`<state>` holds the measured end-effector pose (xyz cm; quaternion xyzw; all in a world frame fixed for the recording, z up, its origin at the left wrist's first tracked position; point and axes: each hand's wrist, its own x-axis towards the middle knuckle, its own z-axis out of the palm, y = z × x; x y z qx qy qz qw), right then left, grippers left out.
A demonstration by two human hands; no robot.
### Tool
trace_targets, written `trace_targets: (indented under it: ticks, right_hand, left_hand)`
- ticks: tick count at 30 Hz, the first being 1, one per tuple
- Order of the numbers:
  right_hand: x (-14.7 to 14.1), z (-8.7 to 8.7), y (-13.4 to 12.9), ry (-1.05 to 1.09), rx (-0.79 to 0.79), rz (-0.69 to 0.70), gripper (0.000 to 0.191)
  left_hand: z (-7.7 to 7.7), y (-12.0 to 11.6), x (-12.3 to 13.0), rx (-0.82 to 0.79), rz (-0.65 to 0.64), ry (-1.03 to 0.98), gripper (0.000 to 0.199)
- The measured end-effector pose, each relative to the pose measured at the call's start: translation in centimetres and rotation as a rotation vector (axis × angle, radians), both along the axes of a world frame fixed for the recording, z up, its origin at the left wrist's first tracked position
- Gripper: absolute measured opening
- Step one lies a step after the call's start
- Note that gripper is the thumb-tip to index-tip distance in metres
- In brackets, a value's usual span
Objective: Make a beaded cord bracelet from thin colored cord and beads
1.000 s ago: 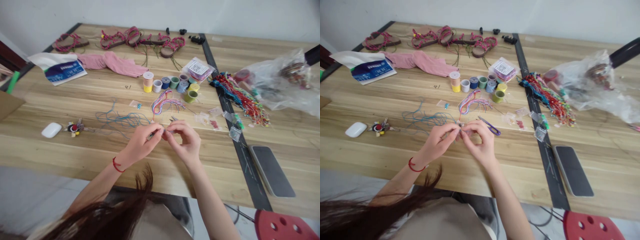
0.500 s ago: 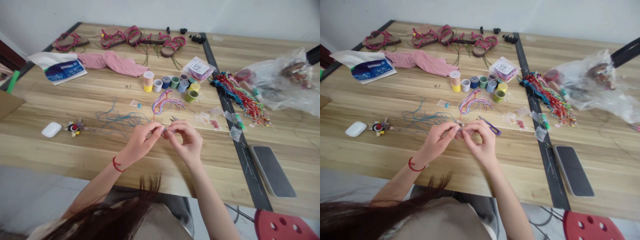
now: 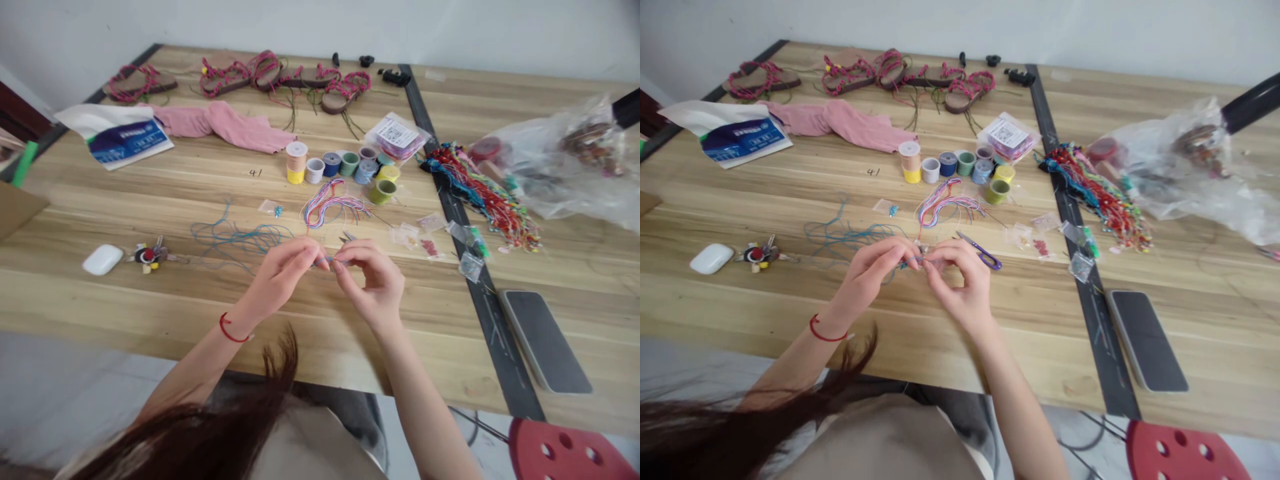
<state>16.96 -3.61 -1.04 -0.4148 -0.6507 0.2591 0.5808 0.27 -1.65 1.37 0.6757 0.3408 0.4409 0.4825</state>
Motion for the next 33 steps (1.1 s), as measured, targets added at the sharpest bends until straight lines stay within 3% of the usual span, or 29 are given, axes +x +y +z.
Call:
trace_targets:
  ticks: [7,12,16,21,26,33]
  right_hand:
    - [0.0,-0.1,-0.1,0.009,-0.005,0.006,0.013]
    - [0.0,-0.1,-0.1,0.022,-0.017,0.017,0.012]
    - [0.1,-0.1,-0.1,0.033,-0.021,0.029,0.012]
    - [0.1,0.0,-0.1,0.034,-0.013,0.034,0.014]
    - [0.0,0.1,-0.1,0.028,0.008,0.034,0.016]
    - [0.0,0.0,-0.1,0.026,0.011,0.026,0.013]
  left_hand:
    - [0.2,0.3,-0.1,-0.041,0.003,-0.069,0.015]
    - [-0.9,0.2,0.2,-0.008,0.166,-0.045,0.011]
    - [-1.6,0.1,0.4,0.150,0.258,-0.037,0.012]
    - [-0.9,0.0,0.3,0.389,0.173,0.217,0.014]
    - [0.0,-0.2,0.2,0.351,0.082,0.221,0.012]
    - [0.1,-0.3,0.3,0.333,0.072,0.229,0.010]
